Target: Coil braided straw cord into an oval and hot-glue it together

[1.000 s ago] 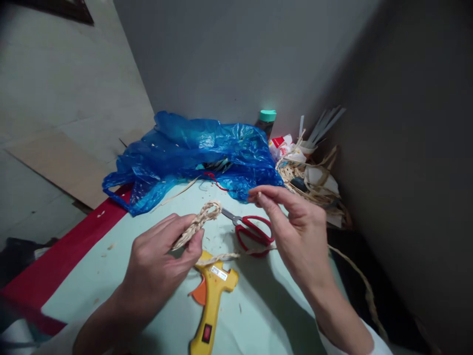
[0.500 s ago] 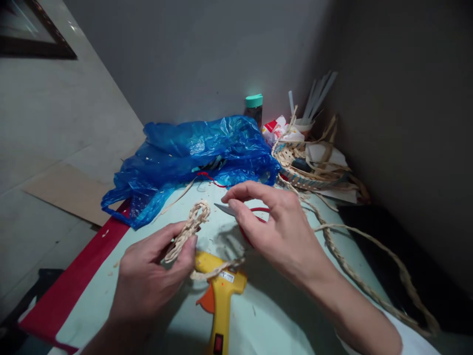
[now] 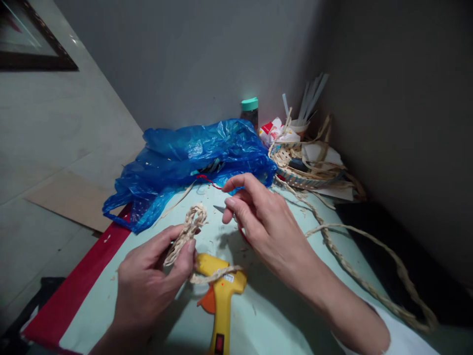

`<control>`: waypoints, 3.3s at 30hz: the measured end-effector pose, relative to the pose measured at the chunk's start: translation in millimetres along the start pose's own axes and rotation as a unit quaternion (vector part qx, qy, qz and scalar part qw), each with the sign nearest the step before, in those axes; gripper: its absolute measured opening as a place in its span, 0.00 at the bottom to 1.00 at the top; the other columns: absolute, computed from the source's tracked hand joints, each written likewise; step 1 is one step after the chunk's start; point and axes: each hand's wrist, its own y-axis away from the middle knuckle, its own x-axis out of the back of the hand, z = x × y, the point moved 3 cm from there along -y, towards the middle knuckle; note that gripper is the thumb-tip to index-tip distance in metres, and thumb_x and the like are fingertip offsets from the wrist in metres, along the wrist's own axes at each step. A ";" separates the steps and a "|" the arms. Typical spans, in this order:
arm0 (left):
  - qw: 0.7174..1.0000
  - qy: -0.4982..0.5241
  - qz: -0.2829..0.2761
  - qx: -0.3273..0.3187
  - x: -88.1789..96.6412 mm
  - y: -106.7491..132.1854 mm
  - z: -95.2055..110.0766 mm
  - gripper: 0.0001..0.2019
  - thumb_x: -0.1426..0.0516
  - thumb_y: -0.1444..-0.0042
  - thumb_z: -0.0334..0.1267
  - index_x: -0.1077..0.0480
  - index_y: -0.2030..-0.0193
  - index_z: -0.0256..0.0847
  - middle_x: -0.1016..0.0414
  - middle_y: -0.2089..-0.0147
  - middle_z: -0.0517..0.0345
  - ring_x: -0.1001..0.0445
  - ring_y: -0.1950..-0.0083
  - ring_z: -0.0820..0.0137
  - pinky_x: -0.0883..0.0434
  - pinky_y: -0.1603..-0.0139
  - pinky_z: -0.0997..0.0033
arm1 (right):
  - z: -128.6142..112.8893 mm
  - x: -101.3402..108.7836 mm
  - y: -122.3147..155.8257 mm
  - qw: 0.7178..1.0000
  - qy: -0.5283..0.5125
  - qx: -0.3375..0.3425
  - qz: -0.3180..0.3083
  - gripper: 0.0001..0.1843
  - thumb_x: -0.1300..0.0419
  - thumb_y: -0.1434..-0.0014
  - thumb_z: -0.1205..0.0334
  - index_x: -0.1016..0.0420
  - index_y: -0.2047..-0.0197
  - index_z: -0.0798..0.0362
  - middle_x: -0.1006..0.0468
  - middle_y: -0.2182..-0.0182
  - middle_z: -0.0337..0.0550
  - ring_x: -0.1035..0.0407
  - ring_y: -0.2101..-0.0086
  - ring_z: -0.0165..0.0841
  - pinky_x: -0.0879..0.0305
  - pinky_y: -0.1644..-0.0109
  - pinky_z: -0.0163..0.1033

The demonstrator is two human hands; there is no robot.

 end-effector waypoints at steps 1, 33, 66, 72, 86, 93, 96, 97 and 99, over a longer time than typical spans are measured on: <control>0.998 -0.036 0.019 -0.046 -0.3 1.1 1.9 0.06 0.41 0.43 0.27 0.23 0.60 0.35 0.19 0.68 0.57 0.23 0.69 0.72 0.26 0.64 0.77 | -0.2 -0.4 0.0 1.000 -0.005 -0.003 -0.005 0.07 0.45 0.29 0.56 0.28 0.54 0.49 0.24 0.73 0.34 0.32 0.76 0.26 0.38 0.75 0.30; 0.988 -0.100 -0.075 -0.088 -14.4 13.0 -0.4 0.07 0.46 0.36 0.29 0.26 0.61 0.36 0.25 0.70 0.58 0.33 0.69 0.68 0.33 0.63 0.68 | -10.5 -18.0 12.2 0.998 0.046 0.012 -0.043 0.13 0.43 0.30 0.60 0.22 0.65 0.52 0.21 0.73 0.31 0.29 0.73 0.23 0.38 0.68 0.29; 0.973 0.154 -0.159 0.062 -1.2 -1.1 -2.5 0.12 0.39 0.41 0.31 0.23 0.50 0.41 0.16 0.55 0.57 0.18 0.56 0.66 0.22 0.53 0.71 | -18.4 -1.3 9.8 0.951 0.046 0.281 -0.125 0.10 0.33 0.38 0.72 0.19 0.53 0.53 0.18 0.59 0.42 0.23 0.57 0.32 0.25 0.54 0.35; 0.989 0.053 -0.140 0.018 1.9 1.0 -1.7 0.12 0.42 0.38 0.30 0.26 0.48 0.41 0.17 0.52 0.54 0.19 0.53 0.65 0.23 0.49 0.69 | -23.3 -1.8 12.8 0.953 0.082 0.277 -0.097 0.09 0.33 0.37 0.70 0.19 0.55 0.48 0.18 0.60 0.41 0.22 0.59 0.32 0.24 0.54 0.34; 0.980 0.066 -0.176 0.061 -0.4 0.2 -2.1 0.07 0.46 0.37 0.30 0.29 0.58 0.44 0.21 0.65 0.62 0.24 0.66 0.69 0.27 0.62 0.72 | -17.8 -7.4 14.6 0.957 0.088 0.257 -0.102 0.07 0.34 0.37 0.69 0.19 0.57 0.49 0.18 0.59 0.43 0.21 0.60 0.32 0.24 0.55 0.33; 0.964 0.112 -0.213 0.114 0.4 -0.9 -1.4 0.07 0.47 0.37 0.30 0.31 0.62 0.45 0.24 0.68 0.64 0.28 0.69 0.70 0.30 0.65 0.72 | -16.6 -11.5 12.2 0.957 0.057 0.264 -0.103 0.05 0.35 0.36 0.70 0.21 0.60 0.50 0.19 0.65 0.41 0.22 0.62 0.32 0.25 0.58 0.34; 0.964 0.111 -0.212 0.117 -0.5 0.7 -0.6 0.06 0.48 0.36 0.31 0.31 0.61 0.44 0.25 0.68 0.63 0.27 0.68 0.70 0.31 0.67 0.71 | -12.2 -13.4 8.0 0.958 0.022 0.260 -0.119 0.03 0.34 0.36 0.69 0.21 0.60 0.51 0.19 0.65 0.42 0.23 0.62 0.34 0.26 0.57 0.37; 0.965 0.107 -0.209 0.119 -0.9 1.4 -0.3 0.06 0.48 0.36 0.31 0.31 0.61 0.44 0.25 0.68 0.63 0.27 0.68 0.69 0.31 0.68 0.71 | -11.1 -13.3 6.9 0.961 0.015 0.250 -0.120 0.03 0.33 0.36 0.68 0.21 0.60 0.52 0.19 0.64 0.43 0.23 0.62 0.34 0.26 0.57 0.38; 0.969 0.095 -0.193 0.118 -1.6 2.9 0.4 0.07 0.50 0.35 0.31 0.32 0.61 0.44 0.25 0.67 0.61 0.26 0.66 0.68 0.32 0.68 0.70 | -9.6 -12.1 5.9 0.971 0.015 0.209 -0.116 0.04 0.33 0.37 0.66 0.21 0.58 0.51 0.18 0.62 0.42 0.23 0.61 0.34 0.26 0.56 0.38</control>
